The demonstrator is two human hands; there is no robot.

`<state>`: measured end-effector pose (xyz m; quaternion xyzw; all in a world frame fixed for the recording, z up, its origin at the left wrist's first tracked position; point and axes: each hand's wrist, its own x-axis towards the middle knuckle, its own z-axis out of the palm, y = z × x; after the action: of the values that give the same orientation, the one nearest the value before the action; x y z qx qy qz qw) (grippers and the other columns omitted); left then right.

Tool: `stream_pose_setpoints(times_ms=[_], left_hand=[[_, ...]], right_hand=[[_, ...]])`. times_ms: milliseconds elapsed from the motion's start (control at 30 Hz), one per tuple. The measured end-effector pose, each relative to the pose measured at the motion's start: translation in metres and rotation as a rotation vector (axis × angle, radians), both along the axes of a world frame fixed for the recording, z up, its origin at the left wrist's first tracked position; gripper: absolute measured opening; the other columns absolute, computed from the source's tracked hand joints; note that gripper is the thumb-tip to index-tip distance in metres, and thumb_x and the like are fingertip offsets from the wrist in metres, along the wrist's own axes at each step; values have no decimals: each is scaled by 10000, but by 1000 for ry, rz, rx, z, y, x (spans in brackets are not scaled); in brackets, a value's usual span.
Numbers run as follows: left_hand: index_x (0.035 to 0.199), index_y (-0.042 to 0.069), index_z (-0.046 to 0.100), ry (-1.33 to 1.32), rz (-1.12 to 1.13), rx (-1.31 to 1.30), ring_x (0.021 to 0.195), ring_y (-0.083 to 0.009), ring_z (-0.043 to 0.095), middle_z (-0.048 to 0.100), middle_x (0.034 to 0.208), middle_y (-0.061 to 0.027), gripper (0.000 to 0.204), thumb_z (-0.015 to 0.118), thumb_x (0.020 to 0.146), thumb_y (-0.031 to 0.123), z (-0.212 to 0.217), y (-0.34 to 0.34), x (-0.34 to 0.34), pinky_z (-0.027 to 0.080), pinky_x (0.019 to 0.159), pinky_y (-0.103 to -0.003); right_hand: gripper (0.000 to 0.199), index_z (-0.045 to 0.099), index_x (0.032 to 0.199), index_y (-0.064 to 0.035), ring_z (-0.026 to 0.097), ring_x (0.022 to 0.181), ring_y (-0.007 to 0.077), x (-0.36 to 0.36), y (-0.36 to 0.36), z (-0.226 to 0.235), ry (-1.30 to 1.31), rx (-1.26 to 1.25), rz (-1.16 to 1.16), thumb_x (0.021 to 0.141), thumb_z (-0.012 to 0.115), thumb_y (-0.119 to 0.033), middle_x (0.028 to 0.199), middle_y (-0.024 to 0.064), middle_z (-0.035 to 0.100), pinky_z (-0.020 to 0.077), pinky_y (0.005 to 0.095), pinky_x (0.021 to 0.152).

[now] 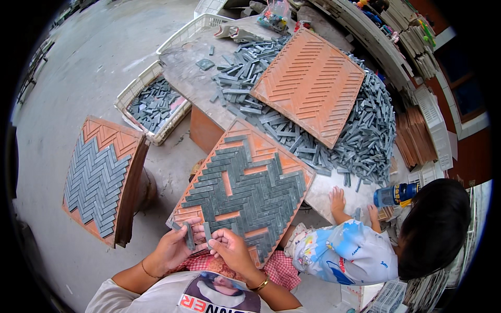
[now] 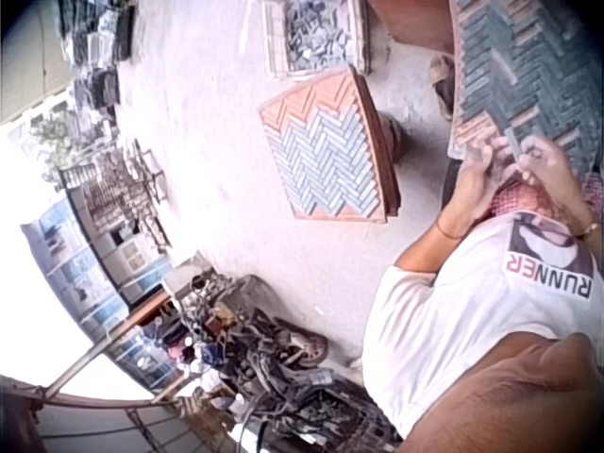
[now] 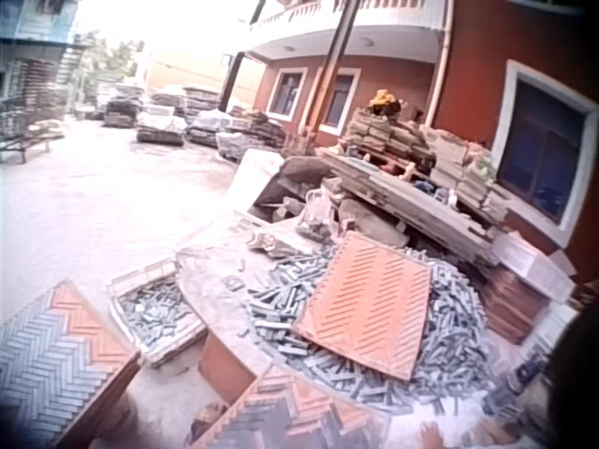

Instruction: The person assembles small rectangular tiles onto a square board to create a herringbone pattern. They pick tiles from a pile and place them by hand, occasionally flipping the board to check alignment.

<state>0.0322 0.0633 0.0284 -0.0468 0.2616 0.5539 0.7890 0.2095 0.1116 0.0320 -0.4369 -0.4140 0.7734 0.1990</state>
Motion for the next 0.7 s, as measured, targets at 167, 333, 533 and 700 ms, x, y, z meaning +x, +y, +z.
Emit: stream_pose_setpoints(times_ms=[167,333,533,700], left_hand=[[1202,62,423,274,-74,-14,1069,-215,509,528,1121,-96,388,575,865,181,0,-5,-1,435,898,-386],[1217,70,420,102,-25,-98,1080,-208,512,522,1156,-81,383,557,867,146,-10,-8,0,434,915,-401],[1305,50,353,42,-47,-45,1165,-255,462,465,1255,-136,473,528,870,105,-4,-5,1,386,973,-450],[1350,50,306,62,-87,-2,1173,-260,456,454,1266,-136,530,521,867,92,-8,-8,0,371,989,-456]], right_hand=[[150,500,971,10,559,698,82,-3,-3,0,19,32,16,861,567,-67,845,45,568,460,197,586],[175,482,1000,18,564,730,83,-5,-7,-2,16,33,32,862,560,-57,860,50,560,469,199,612],[231,466,1049,38,580,745,114,-3,-9,-6,-4,42,3,839,553,0,892,87,574,484,215,632],[241,461,1051,39,575,738,112,-1,-11,-8,12,59,-25,834,557,2,880,82,565,483,216,637]])
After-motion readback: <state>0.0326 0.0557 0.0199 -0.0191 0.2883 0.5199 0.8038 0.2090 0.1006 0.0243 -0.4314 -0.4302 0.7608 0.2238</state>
